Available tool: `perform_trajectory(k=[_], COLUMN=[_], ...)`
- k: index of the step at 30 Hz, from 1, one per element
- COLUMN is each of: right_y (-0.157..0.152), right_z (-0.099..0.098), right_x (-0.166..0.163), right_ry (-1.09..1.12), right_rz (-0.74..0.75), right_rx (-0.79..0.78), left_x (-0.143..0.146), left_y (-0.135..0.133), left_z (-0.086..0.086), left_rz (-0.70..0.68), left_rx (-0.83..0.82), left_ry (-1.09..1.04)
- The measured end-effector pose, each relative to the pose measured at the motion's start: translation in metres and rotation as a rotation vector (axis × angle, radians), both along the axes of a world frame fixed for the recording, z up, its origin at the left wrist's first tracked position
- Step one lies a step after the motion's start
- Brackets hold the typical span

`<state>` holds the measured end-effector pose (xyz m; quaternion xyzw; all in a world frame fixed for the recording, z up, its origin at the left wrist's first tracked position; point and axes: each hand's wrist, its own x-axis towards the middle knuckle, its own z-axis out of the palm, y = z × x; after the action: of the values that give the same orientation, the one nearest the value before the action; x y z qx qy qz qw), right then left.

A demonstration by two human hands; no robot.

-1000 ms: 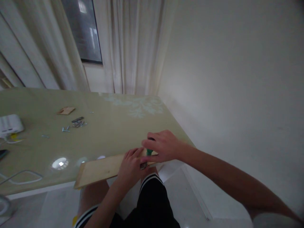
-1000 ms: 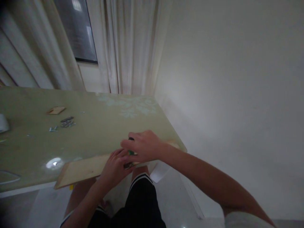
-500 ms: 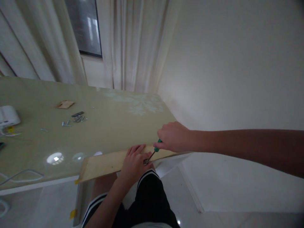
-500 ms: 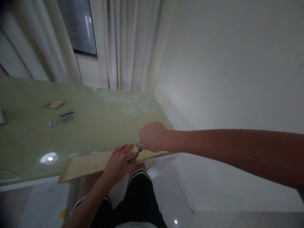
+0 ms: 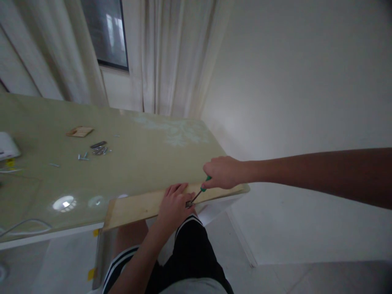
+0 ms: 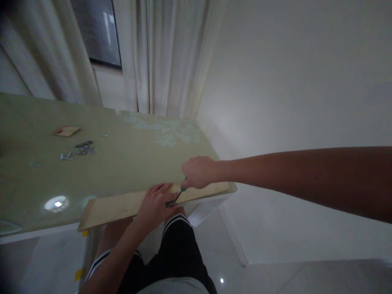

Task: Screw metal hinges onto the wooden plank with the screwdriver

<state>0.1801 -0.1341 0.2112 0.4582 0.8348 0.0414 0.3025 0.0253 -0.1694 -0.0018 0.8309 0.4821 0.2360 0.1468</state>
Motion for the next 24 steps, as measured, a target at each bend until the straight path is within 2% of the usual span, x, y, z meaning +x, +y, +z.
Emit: perform_trajectory(k=[1,2,3,7,8,9,10,11,15,17,19,24], right_y=[0.000,0.000,0.000,-0.003,-0.004,-0.005,-0.005,-0.005,-0.003,-0.003,-0.004,-0.012], right_z=[-0.001,-0.001,0.000,0.005,0.006,0.006,0.005,0.005,0.000,-0.001,-0.001,-0.002], right_x=[0.002,0.005,0.007,0.013,0.012,0.011,0.008,0.005,-0.007,-0.009,-0.008,-0.002], right_ry=[0.007,0.014,0.021,-0.034,-0.067,-0.092,-0.100,-0.091,0.026,0.052,0.047,-0.057], right_rz=[-0.059,-0.045,0.038,0.687,0.799,0.845,0.818,0.725,0.114,-0.009,0.071,0.724], right_rx=[-0.001,-0.003,-0.003,-0.115,-0.149,-0.161,-0.145,-0.105,0.011,0.008,0.011,-0.152], left_x=[0.000,0.000,0.001,0.002,0.002,0.002,0.002,0.002,0.000,0.000,0.000,0.000], left_y=[0.000,0.000,0.000,0.000,0.000,0.000,0.000,0.000,0.001,0.002,0.002,0.001], left_z=[0.000,0.001,0.001,0.004,0.004,0.005,0.005,0.005,0.005,0.004,0.003,0.003], left_rz=[0.004,0.007,0.009,0.016,0.016,0.014,0.011,0.008,-0.006,-0.007,-0.005,-0.005], left_rx=[-0.007,-0.013,-0.018,-0.021,-0.024,-0.028,-0.029,-0.028,-0.011,-0.001,0.006,0.011], left_ry=[0.004,0.004,0.002,-0.005,-0.003,-0.002,-0.003,-0.005,0.001,-0.001,-0.009,-0.016])
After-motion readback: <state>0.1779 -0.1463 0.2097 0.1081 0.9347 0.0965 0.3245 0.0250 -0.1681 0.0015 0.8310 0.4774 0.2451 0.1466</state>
